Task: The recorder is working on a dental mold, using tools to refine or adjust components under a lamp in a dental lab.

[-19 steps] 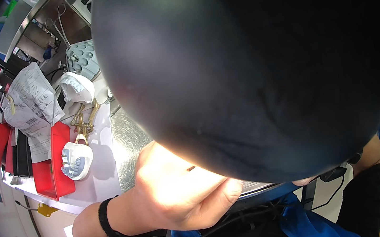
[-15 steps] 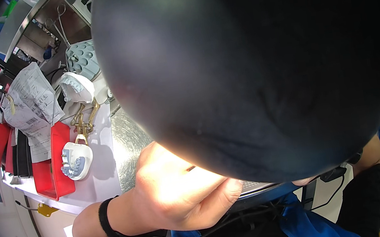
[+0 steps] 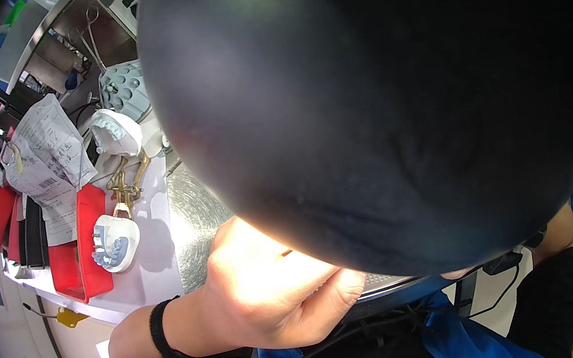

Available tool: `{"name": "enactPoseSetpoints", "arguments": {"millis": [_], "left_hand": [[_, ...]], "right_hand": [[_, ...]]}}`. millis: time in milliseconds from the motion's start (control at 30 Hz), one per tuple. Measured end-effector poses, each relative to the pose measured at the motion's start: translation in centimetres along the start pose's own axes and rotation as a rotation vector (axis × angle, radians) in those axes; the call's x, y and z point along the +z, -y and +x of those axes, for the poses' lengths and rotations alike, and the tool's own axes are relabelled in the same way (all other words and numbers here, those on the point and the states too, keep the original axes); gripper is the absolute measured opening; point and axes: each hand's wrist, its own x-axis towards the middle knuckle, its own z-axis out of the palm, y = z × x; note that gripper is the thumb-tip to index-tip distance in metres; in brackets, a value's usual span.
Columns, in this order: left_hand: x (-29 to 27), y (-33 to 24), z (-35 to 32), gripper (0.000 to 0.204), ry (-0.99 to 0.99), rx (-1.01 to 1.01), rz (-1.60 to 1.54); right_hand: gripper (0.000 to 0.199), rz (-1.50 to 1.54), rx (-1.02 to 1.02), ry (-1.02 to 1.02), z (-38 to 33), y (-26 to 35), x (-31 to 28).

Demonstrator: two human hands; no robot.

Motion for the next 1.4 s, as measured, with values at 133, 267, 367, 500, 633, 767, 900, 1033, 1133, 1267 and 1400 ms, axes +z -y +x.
{"name": "enactPoseSetpoints", "arguments": {"millis": [133, 267, 367, 500, 633, 767, 900, 1033, 1133, 1267, 1400], "left_hand": [[0.0, 0.0, -0.1, 0.016, -0.003, -0.010, -0.021], [0.3, 0.0, -0.2, 0.014, -0.035, -0.024, -0.038], [0.2, 0.8, -0.7, 0.013, -0.007, -0.034, -0.018], [0.3, 0.8, -0.2, 0.009, -0.018, 0.069, -0.056], [0.4, -0.1, -0.1, 0.008, -0.059, -0.076, -0.159], [0.4, -0.5, -0.3, 0.009, -0.041, -0.166, -0.227], [0.8, -0.8, -1.7, 0.010, -0.040, -0.294, -0.281], [1.4, 0.1, -3.0, 0.010, -0.110, -0.301, -0.301], [2.0, -0.3, -2.2, 0.009, -0.101, -0.329, -0.380], [0.4, -0.4, -0.2, 0.009, -0.105, -0.129, -0.098], [0.0, -0.4, -0.7, 0.008, -0.119, -0.161, -0.026]], "right_hand": [[0.030, -0.148, -0.010, 0.076, 0.0, 0.3, -0.9], [0.027, -0.374, -0.115, 0.148, 1.1, 0.7, -1.6], [0.025, -0.554, -0.234, 0.206, 1.9, 0.8, -2.3], [0.023, -0.784, -0.431, 0.280, 2.9, 1.7, -3.6], [0.021, -0.822, -0.555, 0.296, 3.7, 0.7, -3.7], [0.026, -0.865, -0.662, 0.212, 4.2, 0.0, -2.9], [0.027, -0.918, -0.664, 0.233, 4.4, 0.6, -3.2], [0.026, -0.806, -0.384, -0.005, 2.4, 0.2, -0.5], [0.026, -0.708, -0.222, -0.017, 1.5, 1.5, -0.6], [0.026, -0.578, -0.176, 0.008, 1.5, 0.3, -0.5], [0.026, -0.480, -0.159, 0.021, 1.7, -1.2, -0.1]]}}
